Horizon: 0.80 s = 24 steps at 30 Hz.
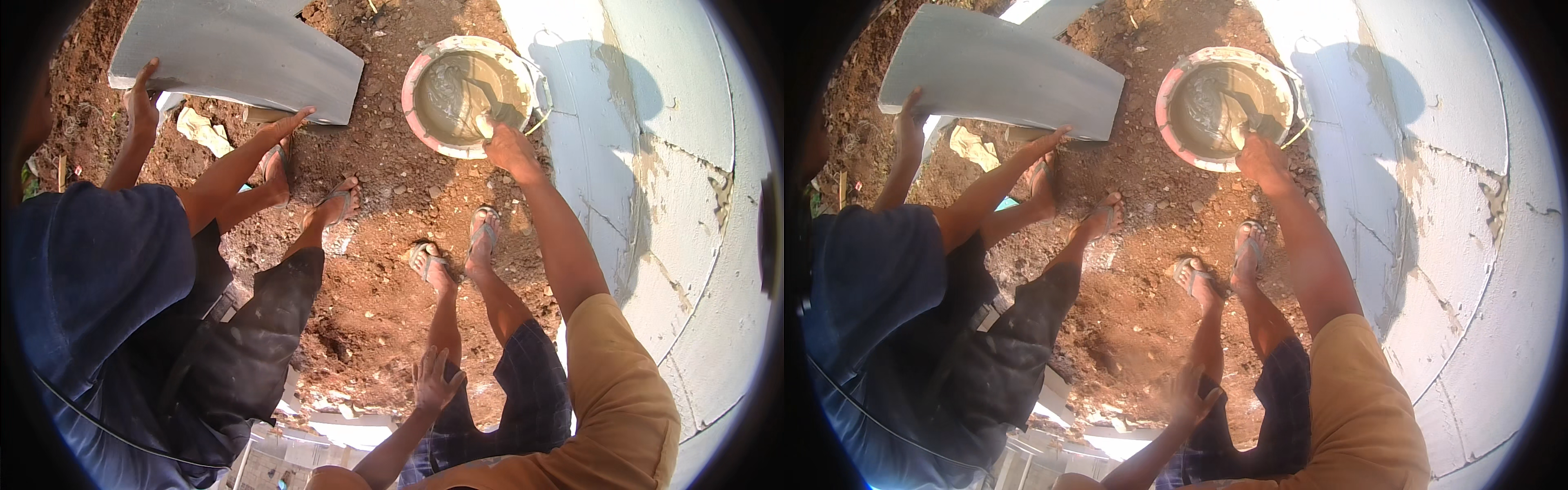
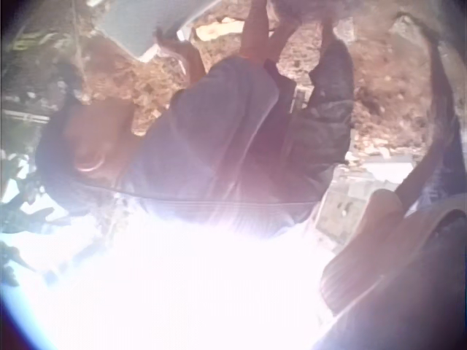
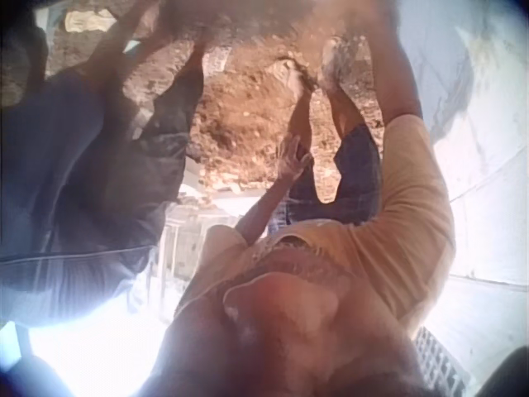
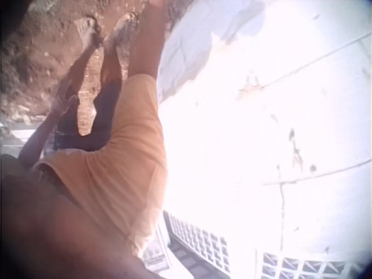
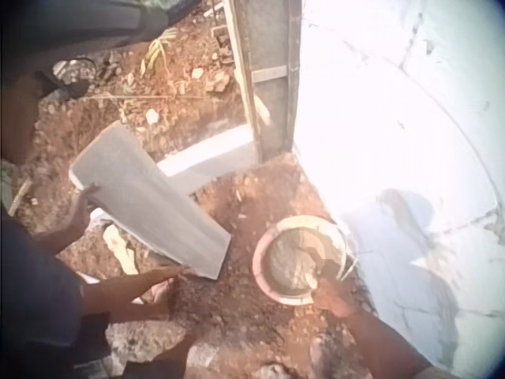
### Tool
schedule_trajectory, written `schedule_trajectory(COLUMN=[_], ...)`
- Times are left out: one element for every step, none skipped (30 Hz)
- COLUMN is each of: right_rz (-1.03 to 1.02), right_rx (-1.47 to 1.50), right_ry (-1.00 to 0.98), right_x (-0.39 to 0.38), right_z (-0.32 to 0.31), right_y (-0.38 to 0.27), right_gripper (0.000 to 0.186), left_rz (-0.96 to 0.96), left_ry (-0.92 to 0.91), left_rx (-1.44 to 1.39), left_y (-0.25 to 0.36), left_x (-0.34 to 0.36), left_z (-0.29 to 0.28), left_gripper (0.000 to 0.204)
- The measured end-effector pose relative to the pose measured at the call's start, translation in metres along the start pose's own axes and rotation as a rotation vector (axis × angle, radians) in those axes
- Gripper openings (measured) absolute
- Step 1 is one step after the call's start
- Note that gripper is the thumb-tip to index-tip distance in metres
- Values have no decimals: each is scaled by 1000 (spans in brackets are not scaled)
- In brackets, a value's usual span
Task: The person applies mortar to a low wall and to the back of white blocks, then places the blocks onto the wall. The person repeats this process, picking up blocks, applying mortar, and setting them in place.
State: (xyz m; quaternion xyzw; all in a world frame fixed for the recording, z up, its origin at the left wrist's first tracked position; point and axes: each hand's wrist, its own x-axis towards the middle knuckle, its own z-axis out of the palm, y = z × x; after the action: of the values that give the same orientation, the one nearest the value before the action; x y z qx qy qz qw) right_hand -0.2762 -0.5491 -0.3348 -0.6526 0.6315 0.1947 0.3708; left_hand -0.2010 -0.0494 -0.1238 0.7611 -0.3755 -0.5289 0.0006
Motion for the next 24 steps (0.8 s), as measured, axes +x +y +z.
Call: schedule_trajectory(right_rz=[7, 0, -24, -69, -97, -26, 13, 37, -71, 4, 84, 192, 183, 168, 270, 377, 478, 333, 291, 260, 238, 219, 158, 98], right_rx=[-119, -231, -77, 70, 226, 70, -91, -246, -176, -196, -98, 4, -42, -90, 91, 280, 458, 650, 574, 496, 695, 895, 991, 1084], right_ry=[-71, -191, -140, -99, -66, -26, -167, -296, -201, -308, -238, -166, 144, 446, 469, 513, 571, 395, 414, 444, 457, 475, 450, 428], right_x=[7, 15, 13, -3, -18, -21, -7, 15, 21, 34, 23, 8, 10, 14, 44, 73, 99, 89, 73, 58, 48, 37, 13, -15], right_z=[5, -5, -15, -34, -39, -17, 5, 18, 22, 0, -35, -63, -60, -55, -40, -25, -11, -18, -23, -27, -25, -27, -33, -43], right_y=[8, 2, 5, -9, -17, -20, -4, 6, 14, 9, -14, -23, -6, 8, 43, 83, 121, 113, 93, 81, 73, 72, 48, 24], right_gripper=[46, 51, 51, 51, 51, 50, 51, 53, 58, 70, 72, 74, 75, 77, 76, 75, 74, 79, 76, 72, 67, 62, 59, 56], left_rz=[55, 98, 112, 44, -24, -83, -84, -77, -89, -80, -94, -95, -169, -222, -246, -265, -225, -262, -299, -328, -318, -299, -285, -254], left_ry=[0, 7, -3, 37, 60, 61, 61, 81, 118, 139, 179, 196, 135, 92, 41, -9, -4, -6, -13, -31, -21, -20, 1, 22], left_rx=[-21, -42, -39, -113, -178, -234, -221, -208, -201, -223, -261, -293, -335, -365, -385, -404, -483, -519, -557, -592, -640, -682, -737, -776], left_y=[5, 10, 16, 25, 33, 39, 44, 50, 50, 45, 38, 33, 33, 32, 30, 26, -5, 1, 10, 18, 12, 1, -3, 3], left_x=[5, 10, 19, 35, 49, 56, 63, 79, 86, 88, 83, 77, 74, 68, 67, 68, 63, 62, 55, 50, 45, 42, 43, 46], left_z=[-5, -13, -19, -25, -35, -45, -56, -66, -72, -73, -67, -63, -65, -64, -65, -64, -40, -39, -42, -44, -33, -17, -3, 0], left_gripper=[74, 76, 81, 78, 76, 73, 71, 69, 67, 68, 71, 73, 71, 70, 70, 69, 70, 69, 69, 69, 69, 69, 69, 67])
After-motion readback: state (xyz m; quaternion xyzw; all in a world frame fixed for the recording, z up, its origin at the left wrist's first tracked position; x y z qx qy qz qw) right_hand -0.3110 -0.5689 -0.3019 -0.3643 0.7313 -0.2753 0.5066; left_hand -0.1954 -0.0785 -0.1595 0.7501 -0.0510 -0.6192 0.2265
